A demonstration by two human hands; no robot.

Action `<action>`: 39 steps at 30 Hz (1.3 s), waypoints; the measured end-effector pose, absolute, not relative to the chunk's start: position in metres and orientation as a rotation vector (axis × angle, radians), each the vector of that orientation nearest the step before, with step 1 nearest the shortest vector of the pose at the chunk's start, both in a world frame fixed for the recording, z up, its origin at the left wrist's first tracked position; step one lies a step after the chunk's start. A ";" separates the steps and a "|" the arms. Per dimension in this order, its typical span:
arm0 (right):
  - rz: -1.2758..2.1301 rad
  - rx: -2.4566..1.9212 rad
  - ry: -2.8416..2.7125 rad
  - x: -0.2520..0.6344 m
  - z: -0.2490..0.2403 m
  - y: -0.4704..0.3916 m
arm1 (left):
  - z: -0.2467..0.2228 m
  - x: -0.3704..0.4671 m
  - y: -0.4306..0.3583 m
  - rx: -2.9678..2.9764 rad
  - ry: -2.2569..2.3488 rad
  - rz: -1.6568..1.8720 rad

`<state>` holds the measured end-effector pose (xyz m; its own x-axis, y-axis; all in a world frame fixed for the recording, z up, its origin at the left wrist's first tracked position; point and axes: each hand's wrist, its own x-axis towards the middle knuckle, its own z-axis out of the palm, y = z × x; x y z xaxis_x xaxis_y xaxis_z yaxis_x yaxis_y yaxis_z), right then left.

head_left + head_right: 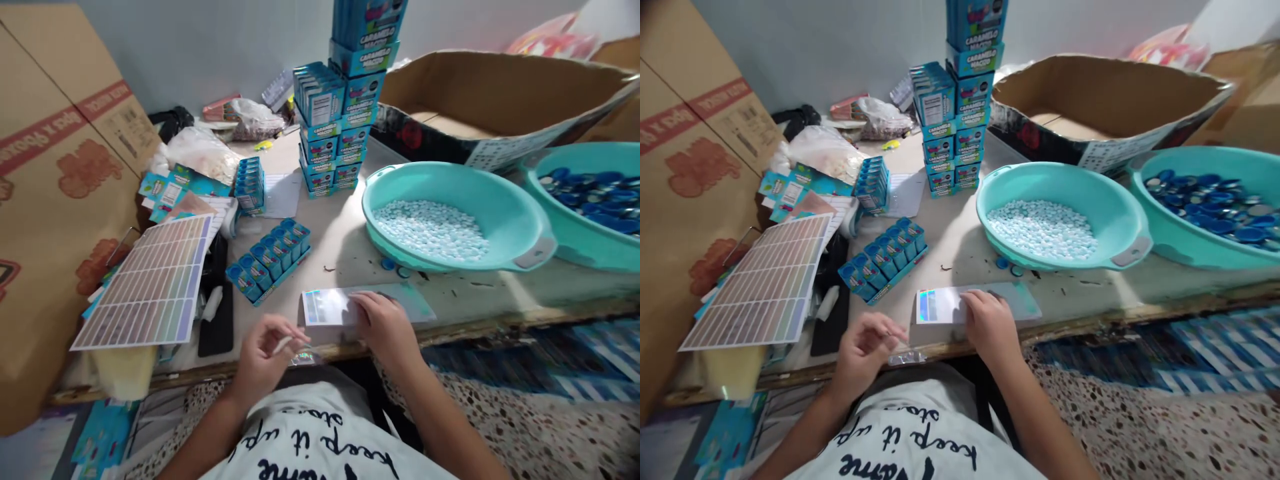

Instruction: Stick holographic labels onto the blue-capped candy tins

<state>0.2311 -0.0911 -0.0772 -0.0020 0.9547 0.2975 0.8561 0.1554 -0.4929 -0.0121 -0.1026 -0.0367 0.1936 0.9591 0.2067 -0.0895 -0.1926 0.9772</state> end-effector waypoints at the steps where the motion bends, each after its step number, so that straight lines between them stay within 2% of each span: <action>1: 0.249 -1.632 -1.861 0.220 -0.067 -0.089 | -0.032 -0.020 -0.099 1.334 0.974 1.288; 7: 0.870 -1.083 -1.760 0.149 -0.010 -0.074 | -0.010 -0.055 -0.071 1.242 1.195 1.465; 10: 1.179 -0.998 -1.630 0.126 -0.005 -0.065 | -0.008 -0.062 -0.067 1.186 1.166 1.500; 13: 1.297 -0.975 -1.520 0.112 -0.007 -0.057 | -0.007 -0.066 -0.066 1.142 1.172 1.496; 25: 1.144 -1.090 -1.440 0.103 -0.035 -0.051 | -0.038 -0.090 -0.002 1.229 1.431 1.629; 30: 0.590 -1.182 -1.726 0.097 -0.045 -0.053 | -0.044 -0.099 0.017 1.060 1.339 1.661; 34: 0.212 -1.337 -1.925 0.073 -0.052 -0.039 | -0.044 -0.097 0.033 0.956 1.233 1.551; 39: 0.335 -1.412 -2.036 0.077 -0.058 -0.018 | -0.041 -0.088 0.028 0.914 1.190 1.468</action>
